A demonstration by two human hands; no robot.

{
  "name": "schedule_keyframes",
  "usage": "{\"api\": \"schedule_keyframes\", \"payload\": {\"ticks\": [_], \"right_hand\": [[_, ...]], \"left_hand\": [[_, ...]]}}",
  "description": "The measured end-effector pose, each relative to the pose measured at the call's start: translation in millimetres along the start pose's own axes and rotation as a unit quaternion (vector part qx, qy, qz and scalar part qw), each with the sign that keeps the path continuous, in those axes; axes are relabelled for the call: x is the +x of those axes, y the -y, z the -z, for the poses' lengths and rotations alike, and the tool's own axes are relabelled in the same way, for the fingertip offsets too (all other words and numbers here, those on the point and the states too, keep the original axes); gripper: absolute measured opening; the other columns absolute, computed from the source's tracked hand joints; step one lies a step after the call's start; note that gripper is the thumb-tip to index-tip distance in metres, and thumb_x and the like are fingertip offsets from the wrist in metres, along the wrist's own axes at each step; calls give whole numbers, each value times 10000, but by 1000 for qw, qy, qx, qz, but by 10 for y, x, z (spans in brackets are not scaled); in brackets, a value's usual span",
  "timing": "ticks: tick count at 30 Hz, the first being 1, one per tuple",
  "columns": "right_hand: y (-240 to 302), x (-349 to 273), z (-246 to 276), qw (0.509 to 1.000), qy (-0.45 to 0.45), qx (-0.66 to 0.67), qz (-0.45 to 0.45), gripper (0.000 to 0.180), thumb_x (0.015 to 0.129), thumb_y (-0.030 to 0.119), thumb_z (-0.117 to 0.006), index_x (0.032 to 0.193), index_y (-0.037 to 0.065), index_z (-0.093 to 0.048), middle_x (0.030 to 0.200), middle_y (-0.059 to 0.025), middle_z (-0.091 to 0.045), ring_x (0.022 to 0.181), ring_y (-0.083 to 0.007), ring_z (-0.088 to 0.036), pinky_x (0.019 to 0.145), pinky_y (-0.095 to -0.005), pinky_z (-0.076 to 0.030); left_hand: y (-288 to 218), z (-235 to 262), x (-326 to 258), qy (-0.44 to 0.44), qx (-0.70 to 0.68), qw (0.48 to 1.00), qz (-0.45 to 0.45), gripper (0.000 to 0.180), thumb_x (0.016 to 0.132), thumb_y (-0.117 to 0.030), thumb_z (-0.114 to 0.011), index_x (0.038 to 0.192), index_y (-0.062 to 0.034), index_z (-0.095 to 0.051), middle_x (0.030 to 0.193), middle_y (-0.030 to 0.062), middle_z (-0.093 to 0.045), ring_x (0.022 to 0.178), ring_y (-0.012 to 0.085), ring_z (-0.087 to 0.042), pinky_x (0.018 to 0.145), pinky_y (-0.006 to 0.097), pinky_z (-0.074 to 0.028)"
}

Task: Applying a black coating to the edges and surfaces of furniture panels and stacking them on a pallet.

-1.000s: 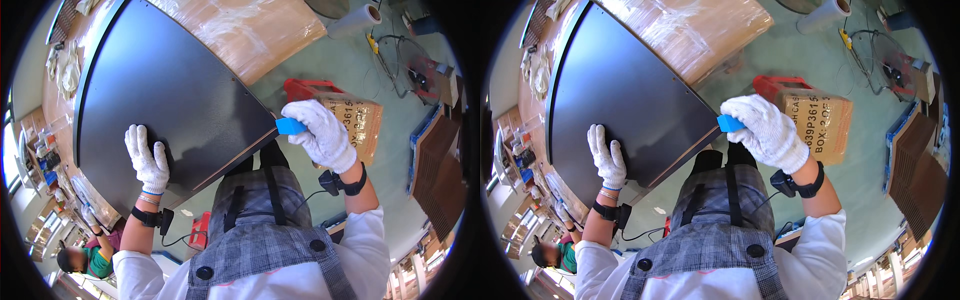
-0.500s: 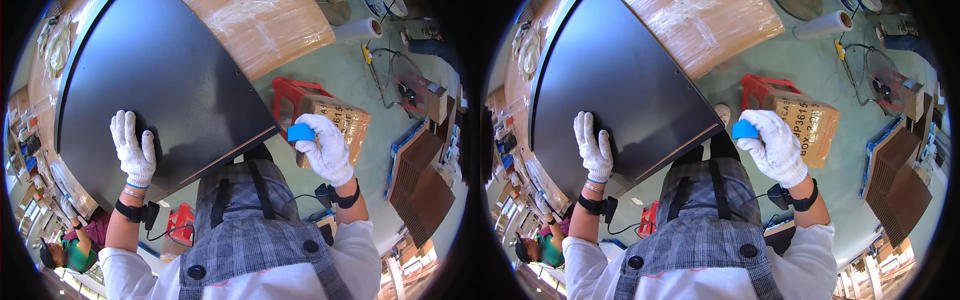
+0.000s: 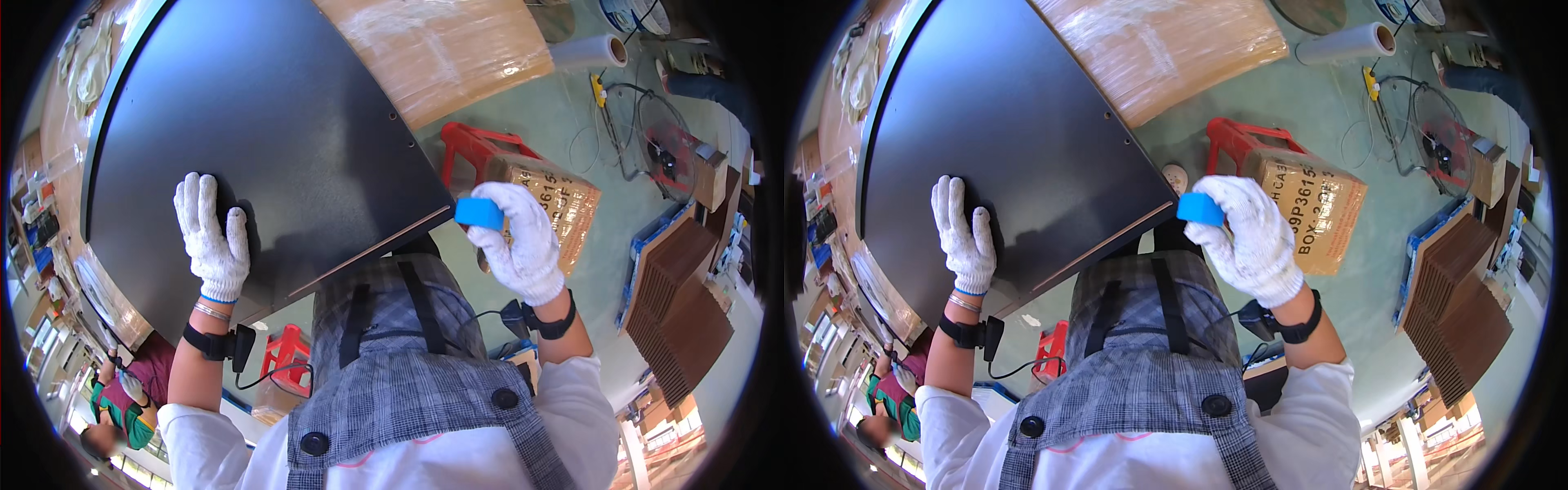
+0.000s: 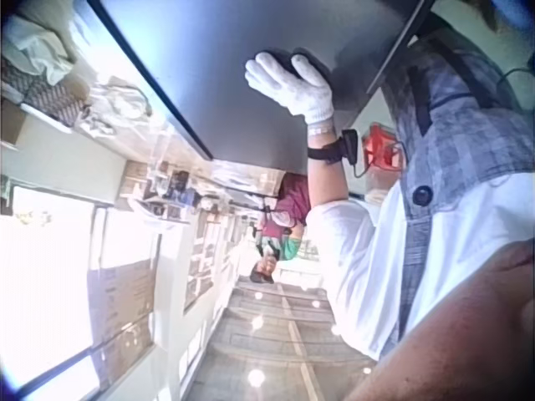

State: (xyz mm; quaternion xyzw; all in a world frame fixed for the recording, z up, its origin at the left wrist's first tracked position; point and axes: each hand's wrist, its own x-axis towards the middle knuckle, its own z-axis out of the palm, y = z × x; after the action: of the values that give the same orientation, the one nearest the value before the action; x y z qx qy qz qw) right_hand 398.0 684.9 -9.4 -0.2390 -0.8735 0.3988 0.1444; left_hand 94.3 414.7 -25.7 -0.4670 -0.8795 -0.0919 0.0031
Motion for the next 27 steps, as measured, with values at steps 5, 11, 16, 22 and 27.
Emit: {"api": "schedule_keyframes", "payload": {"ticks": [5, 11, 16, 22, 27], "right_hand": [[20, -146, 44, 997, -11, 51, -61, 406, 853, 263, -775, 1157, 57, -601, 1063, -129, -672, 949, -332, -658, 816, -418, -533], [20, -9, -110, 994, -4, 86, -66, 427, 840, 213, -789, 1183, 53, -591, 1093, -123, -673, 982, -322, -657, 842, -388, -533], [-41, 286, -252, 995, -41, 94, -21, 451, 849, 196, -783, 1220, 55, -569, 1105, -127, -669, 996, -327, -655, 842, -389, -537], [10, 244, -140, 999, -15, 51, 9, 452, 856, 179, -774, 1233, 47, -563, 1111, -138, -668, 996, -337, -661, 858, -401, -538], [49, 640, -318, 998, -51, 17, 24, 416, 877, 163, -757, 1223, 26, -571, 1095, -156, -668, 979, -339, -663, 864, -410, -537]], "left_hand": [[2, 6, -2, 3, -8, 1000, 4, 557, 931, -197, -606, 1455, -50, -488, 1528, 231, -415, 1439, 450, -337, 1202, 524, -241], [0, 13, 8, -2, -18, 1000, 4, 555, 932, -211, -610, 1450, -52, -493, 1525, 229, -418, 1432, 457, -340, 1199, 527, -246], [-6, 26, -3, 4, -10, 1000, 17, 560, 928, -222, -618, 1448, -56, -495, 1526, 226, -416, 1434, 463, -331, 1193, 534, -255], [6, 28, -4, -4, -25, 1000, 8, 564, 927, -249, -633, 1444, -68, -499, 1523, 217, -420, 1437, 454, -333, 1196, 541, -245], [10, 27, -5, -4, -21, 1000, 16, 561, 927, -274, -645, 1435, -77, -508, 1522, 208, -424, 1440, 442, -335, 1202, 539, -235]]}}
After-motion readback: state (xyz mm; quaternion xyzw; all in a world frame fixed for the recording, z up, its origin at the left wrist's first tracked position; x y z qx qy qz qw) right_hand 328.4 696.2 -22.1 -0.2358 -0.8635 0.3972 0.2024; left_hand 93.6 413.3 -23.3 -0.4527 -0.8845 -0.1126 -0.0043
